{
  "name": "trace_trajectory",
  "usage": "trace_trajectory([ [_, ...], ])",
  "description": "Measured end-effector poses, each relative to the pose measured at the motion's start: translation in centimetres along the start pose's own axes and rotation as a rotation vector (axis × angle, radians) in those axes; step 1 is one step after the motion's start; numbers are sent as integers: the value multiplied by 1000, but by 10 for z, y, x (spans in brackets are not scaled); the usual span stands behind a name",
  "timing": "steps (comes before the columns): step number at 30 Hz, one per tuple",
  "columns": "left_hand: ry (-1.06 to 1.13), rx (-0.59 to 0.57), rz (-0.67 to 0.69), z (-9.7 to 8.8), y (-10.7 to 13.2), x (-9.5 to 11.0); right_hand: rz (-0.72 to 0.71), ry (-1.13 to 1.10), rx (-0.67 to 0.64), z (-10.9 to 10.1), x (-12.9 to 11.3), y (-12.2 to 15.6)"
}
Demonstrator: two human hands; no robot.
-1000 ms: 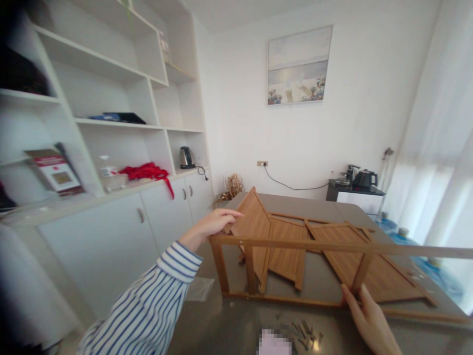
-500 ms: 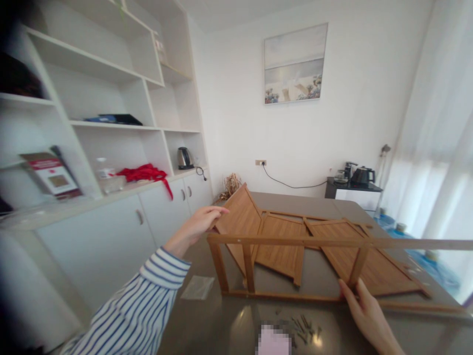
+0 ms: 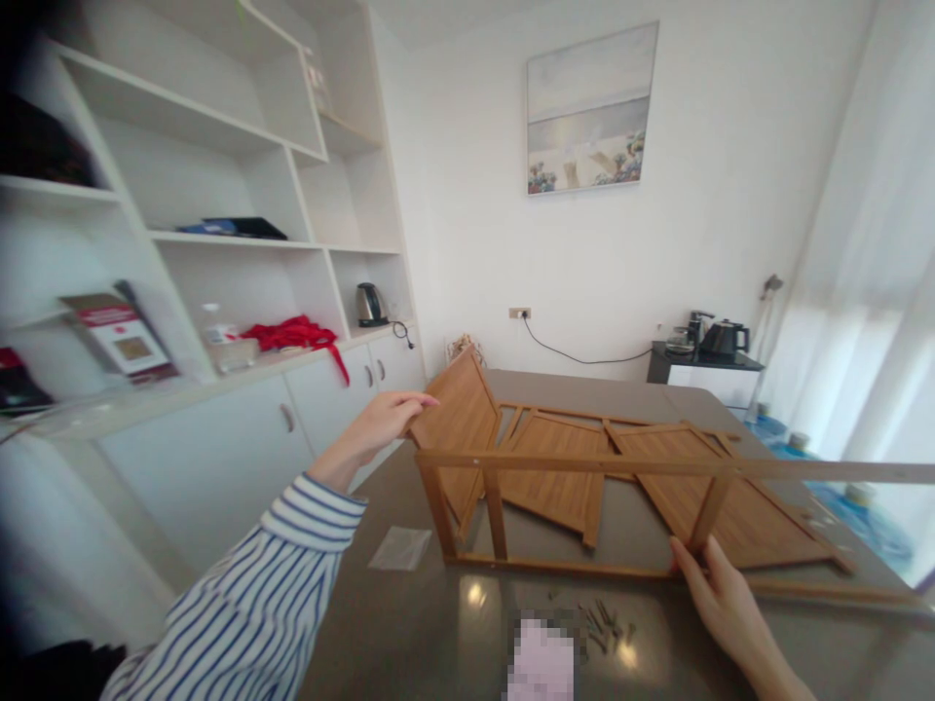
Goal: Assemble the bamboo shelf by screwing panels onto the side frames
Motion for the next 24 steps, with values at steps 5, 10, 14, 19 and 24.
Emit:
trace_trajectory([
  [5, -131, -32, 50, 8, -4, -3, -3, 12, -4, 0, 1, -1],
  [10, -248, -54, 89, 8, -7, 3, 1, 9, -15, 1, 3, -3],
  [14, -288, -55, 96, -2, -8, 11, 12, 4, -18, 0, 2, -3],
  [19, -266, -60, 79, -3, -9, 5, 4, 15, -18, -2, -3, -2],
  [24, -209, -65, 41, 11, -11, -6, 3, 15, -16, -2, -4, -2],
])
Point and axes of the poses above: each hand's wrist, its own y-axis away from the middle knuckle, its own z-axis out of the palm, x = y × z, the point moved 8 cm from there along -y, towards the middle knuckle, and after that the axes turned 3 degrees about y, right-handed, at the moved point
